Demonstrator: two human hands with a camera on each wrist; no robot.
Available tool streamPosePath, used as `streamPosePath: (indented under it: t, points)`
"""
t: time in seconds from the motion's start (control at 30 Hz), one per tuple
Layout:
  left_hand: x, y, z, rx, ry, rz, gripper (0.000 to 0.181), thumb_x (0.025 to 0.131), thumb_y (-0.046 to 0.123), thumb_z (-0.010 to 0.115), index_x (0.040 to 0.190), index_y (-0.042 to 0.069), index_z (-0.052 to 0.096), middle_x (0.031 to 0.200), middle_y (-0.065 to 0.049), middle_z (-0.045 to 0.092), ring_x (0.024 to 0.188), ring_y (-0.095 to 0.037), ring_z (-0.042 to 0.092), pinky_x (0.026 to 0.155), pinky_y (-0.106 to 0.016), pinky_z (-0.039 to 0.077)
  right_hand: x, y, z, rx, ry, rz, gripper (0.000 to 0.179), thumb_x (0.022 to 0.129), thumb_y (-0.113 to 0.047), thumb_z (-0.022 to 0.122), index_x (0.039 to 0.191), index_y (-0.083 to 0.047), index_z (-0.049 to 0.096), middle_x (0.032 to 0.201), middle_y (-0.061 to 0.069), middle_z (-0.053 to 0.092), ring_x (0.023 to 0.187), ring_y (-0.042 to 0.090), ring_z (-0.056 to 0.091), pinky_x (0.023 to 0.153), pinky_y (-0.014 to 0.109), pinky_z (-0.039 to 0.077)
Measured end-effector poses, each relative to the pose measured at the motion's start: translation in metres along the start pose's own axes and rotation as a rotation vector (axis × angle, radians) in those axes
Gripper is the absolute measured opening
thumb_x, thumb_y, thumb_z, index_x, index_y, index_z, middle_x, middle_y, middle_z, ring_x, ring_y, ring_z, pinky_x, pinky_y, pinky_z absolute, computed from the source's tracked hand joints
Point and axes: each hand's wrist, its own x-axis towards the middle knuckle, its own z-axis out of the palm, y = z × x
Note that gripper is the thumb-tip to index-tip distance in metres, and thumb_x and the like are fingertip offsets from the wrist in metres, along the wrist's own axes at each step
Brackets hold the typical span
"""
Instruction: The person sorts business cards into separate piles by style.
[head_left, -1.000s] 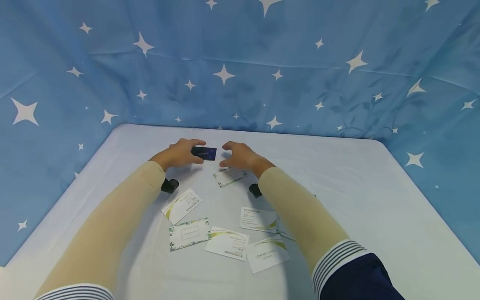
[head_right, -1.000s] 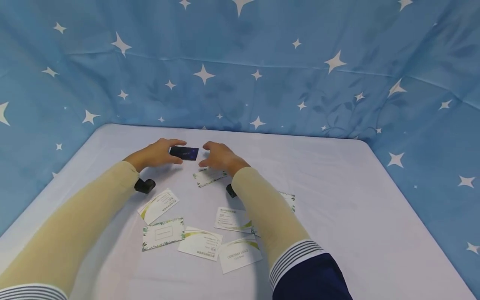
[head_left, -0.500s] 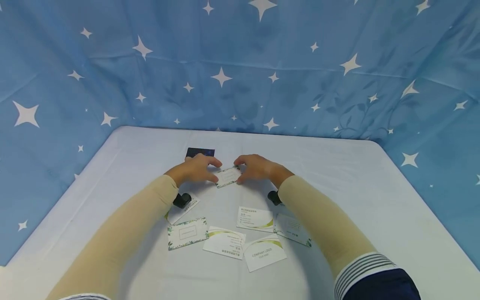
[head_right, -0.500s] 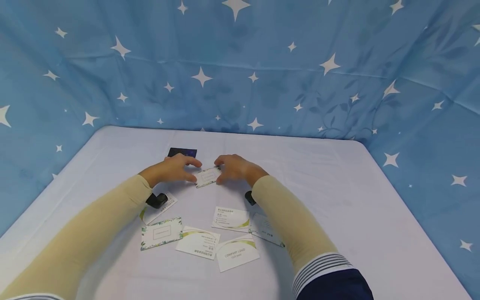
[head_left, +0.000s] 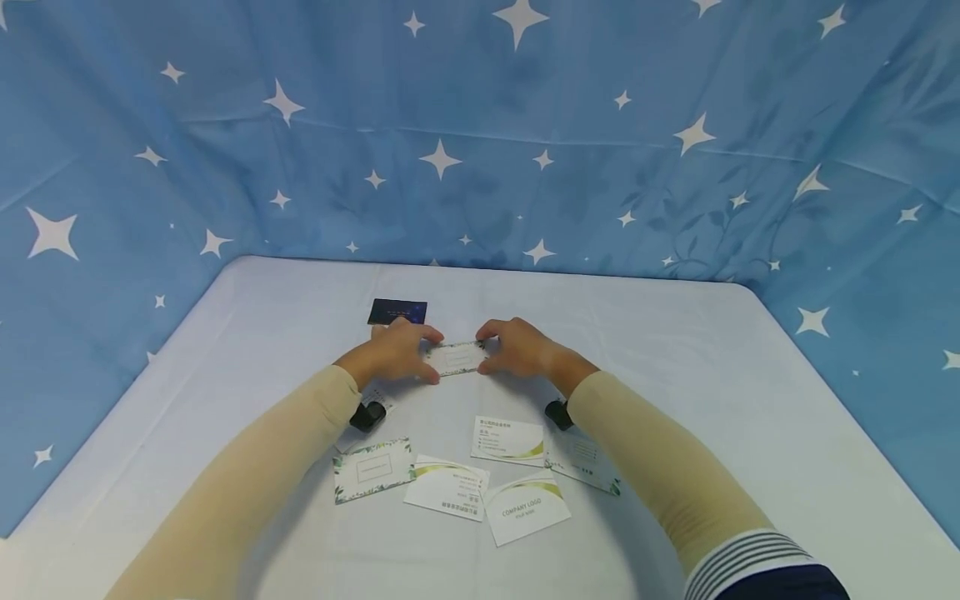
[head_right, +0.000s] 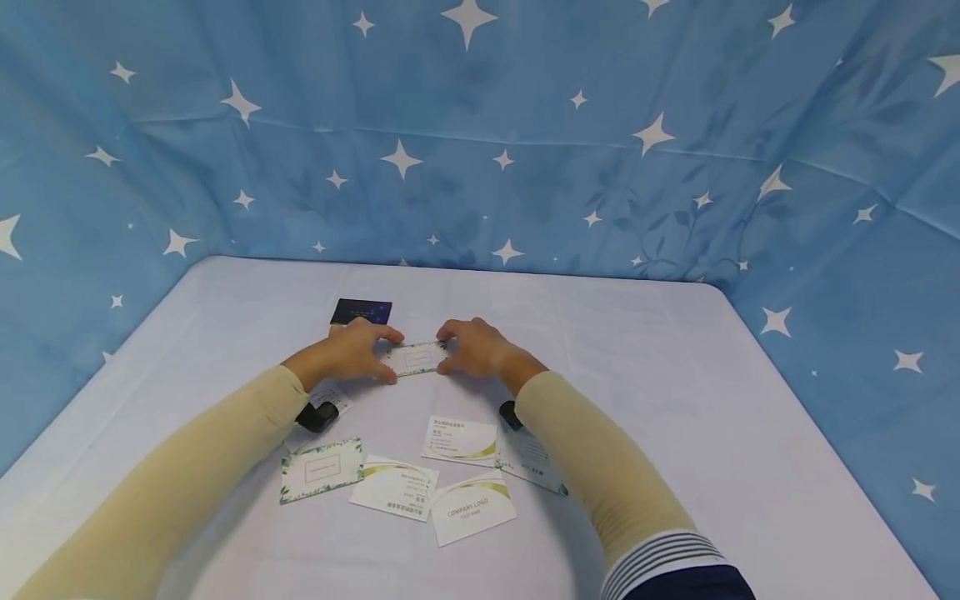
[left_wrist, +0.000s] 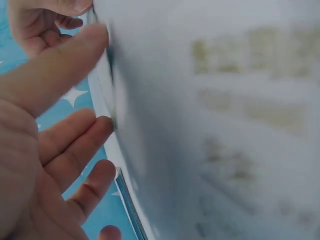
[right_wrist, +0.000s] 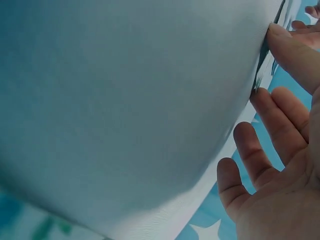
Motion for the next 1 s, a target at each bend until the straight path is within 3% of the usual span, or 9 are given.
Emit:
streamPosePath:
  t: [0.23,0.53,0.77,1.0]
  points:
    - [0.002,0.000,0.000,-0.039,0.038,0.002,0.056,0.086,0.029,0.080,0.138,0.018,0.062,0.137,-0.009,0.057,0.133,-0.033,0.039,0.104,-0.058,0.020,-0.006,0.004,-0.002,0.019,0.056,-0.012,0.053,0.087,-0.032,0.078,0.132,-0.009,0.060,0.135,0.008,0.060,0.125,0.026,0.052,0.107,0.041,0.036]
    - [0.009,0.001,-0.008,-0.043,0.025,-0.006,0.063,0.087,0.034,0.079,0.143,0.019,0.056,0.140,-0.005,0.055,0.127,-0.031,0.038,0.096,-0.052,0.026,-0.008,0.004,-0.005,0.067,0.129,-0.004,0.052,0.089,-0.030,0.077,0.134,-0.010,0.059,0.133,0.008,0.060,0.122,0.027,0.052,0.102,0.043,0.042]
    - [0.026,0.000,-0.025,-0.037,0.056,0.001,0.052,0.092,0.029,0.075,0.140,0.017,0.057,0.136,-0.002,0.057,0.129,-0.028,0.038,0.101,-0.054,0.022,0.006,0.005,-0.009,0.077,0.207,0.009,0.050,0.090,-0.028,0.076,0.133,-0.008,0.059,0.130,0.008,0.062,0.121,0.029,0.053,0.100,0.042,0.043]
    - [0.042,-0.004,-0.029,-0.029,0.052,-0.039,0.052,0.095,0.026,0.071,0.144,0.018,0.055,0.135,-0.006,0.057,0.128,-0.029,0.037,0.100,-0.053,0.021,0.024,0.007,-0.013,0.073,0.200,0.054,0.051,0.094,-0.027,0.072,0.138,-0.008,0.056,0.134,0.009,0.059,0.120,0.028,0.053,0.100,0.042,0.043]
